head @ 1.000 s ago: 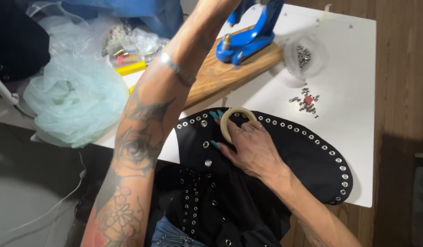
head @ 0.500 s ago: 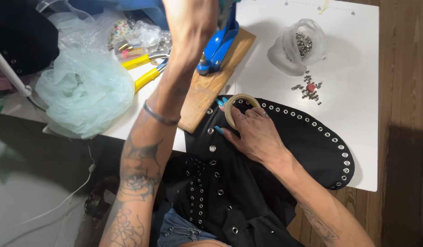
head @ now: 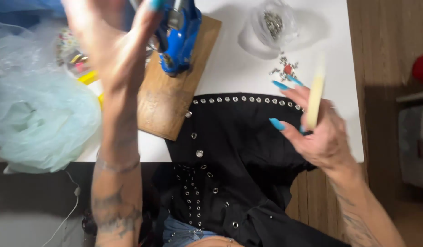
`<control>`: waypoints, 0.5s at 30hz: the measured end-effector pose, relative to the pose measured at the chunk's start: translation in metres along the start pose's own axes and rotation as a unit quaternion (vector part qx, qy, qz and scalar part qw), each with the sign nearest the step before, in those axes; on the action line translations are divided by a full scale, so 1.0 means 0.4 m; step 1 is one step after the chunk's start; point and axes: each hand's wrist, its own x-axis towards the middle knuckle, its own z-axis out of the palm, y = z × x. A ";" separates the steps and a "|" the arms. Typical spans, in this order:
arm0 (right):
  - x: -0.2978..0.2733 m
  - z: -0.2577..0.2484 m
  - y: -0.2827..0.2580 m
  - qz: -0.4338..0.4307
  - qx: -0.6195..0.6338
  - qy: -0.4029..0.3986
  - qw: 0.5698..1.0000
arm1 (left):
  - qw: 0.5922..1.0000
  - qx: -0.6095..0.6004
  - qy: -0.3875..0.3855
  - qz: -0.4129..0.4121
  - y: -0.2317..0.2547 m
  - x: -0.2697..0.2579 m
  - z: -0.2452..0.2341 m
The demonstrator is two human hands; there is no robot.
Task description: Applying thin adhesive tape to a black garment for marking or assembly preparation.
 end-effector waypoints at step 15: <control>-0.103 -0.047 0.210 -0.043 -0.212 -0.141 0.966 | 0.783 0.327 -0.503 0.164 0.113 -0.404 -0.059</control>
